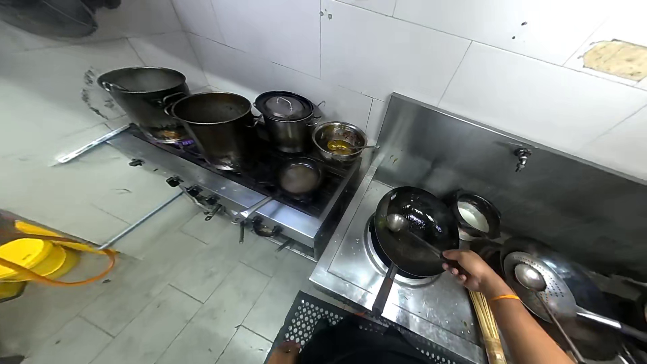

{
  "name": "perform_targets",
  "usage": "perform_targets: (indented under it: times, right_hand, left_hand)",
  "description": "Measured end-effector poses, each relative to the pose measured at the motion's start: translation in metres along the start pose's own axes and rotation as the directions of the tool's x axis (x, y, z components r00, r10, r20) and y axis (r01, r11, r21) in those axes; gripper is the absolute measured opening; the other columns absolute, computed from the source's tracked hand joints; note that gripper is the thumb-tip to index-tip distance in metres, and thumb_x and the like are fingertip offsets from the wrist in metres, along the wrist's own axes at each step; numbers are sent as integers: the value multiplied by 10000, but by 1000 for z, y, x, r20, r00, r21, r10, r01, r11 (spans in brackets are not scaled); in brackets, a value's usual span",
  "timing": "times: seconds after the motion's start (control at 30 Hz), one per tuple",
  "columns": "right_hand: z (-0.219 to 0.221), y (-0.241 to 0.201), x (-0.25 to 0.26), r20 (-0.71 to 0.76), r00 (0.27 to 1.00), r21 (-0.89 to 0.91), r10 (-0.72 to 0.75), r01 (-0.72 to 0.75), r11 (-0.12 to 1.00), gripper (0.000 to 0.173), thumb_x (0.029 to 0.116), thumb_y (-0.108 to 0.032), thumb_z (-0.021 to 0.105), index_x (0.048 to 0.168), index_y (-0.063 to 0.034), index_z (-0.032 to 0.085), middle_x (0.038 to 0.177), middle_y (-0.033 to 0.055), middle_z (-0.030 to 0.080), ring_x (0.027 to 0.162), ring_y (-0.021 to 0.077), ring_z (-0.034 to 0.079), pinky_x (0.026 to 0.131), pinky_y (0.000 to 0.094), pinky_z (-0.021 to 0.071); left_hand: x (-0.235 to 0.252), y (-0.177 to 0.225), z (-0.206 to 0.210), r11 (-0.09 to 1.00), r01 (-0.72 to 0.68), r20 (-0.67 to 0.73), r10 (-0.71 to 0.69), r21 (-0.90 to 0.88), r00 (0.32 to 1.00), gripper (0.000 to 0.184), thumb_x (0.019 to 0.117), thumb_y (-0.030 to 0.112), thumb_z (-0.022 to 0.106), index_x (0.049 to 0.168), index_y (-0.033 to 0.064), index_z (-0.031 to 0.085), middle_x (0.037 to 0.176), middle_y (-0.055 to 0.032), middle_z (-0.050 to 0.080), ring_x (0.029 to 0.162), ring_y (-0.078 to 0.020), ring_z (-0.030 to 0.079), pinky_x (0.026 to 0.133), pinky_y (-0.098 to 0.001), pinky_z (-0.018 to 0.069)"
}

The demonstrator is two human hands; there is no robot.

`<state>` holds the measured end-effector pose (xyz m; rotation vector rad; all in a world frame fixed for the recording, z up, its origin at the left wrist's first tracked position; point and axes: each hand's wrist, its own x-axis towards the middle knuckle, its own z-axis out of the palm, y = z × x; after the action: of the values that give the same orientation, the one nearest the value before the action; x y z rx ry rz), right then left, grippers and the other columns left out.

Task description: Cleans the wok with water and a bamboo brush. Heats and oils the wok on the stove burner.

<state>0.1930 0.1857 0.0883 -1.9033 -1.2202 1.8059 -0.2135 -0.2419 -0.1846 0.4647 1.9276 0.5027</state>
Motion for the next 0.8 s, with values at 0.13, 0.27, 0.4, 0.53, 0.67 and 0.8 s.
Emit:
perform_targets:
  times: [0.13,0.27,0.4,0.53,0.67,0.8]
  right_hand:
    - [14,27,17,-208,974,-104,-87,67,992,312,1019,-312,603,1236,-92,646,799,95,710,507,173,598,422,309,481]
    - [-2,58,-7,-283,948,-545,-148,-32,838,352,962,-389,621,1222,-153,656,841,92,738,619,246,712,545,455,613]
    - [-21,95,-59,-288,922,-780,-259,-69,622,370,907,-414,630,1211,-210,683,951,115,739,842,326,723,748,620,580]
    - [-23,151,-103,-300,905,-804,-301,-70,591,511,883,-370,666,1366,-218,595,1007,132,746,918,363,726,792,640,572]
    - [-27,195,-116,-254,949,-768,-186,-81,636,499,856,-360,682,1310,-170,597,974,143,736,856,362,729,734,644,578]
    - [-38,182,-151,-257,929,-727,-267,-3,687,420,904,-457,673,1255,-227,676,961,71,750,858,300,727,757,624,579]
  left_hand:
    - [0,73,9,973,-226,-42,228,52,973,452,976,497,626,1202,119,728,1151,-121,740,1118,-286,694,1012,-590,529]
    - [-17,181,35,907,-419,-26,420,43,907,502,1011,576,533,1271,183,709,1189,-51,735,1098,-203,703,996,-521,561]
    - [-40,273,78,883,-300,234,397,-362,887,573,1014,588,536,1403,169,589,1280,-106,685,1090,-272,710,864,-519,621]
    - [-48,311,107,849,93,513,224,-520,828,495,1018,397,624,1444,173,507,1236,-189,673,995,-377,724,755,-540,636]
    - [-60,314,117,874,196,586,119,-445,801,339,978,165,548,1308,86,556,1116,-161,710,700,-208,671,570,-317,544]
    - [-94,329,131,800,337,625,59,-496,778,158,961,140,533,1100,66,552,870,-125,647,592,-187,609,495,-305,519]
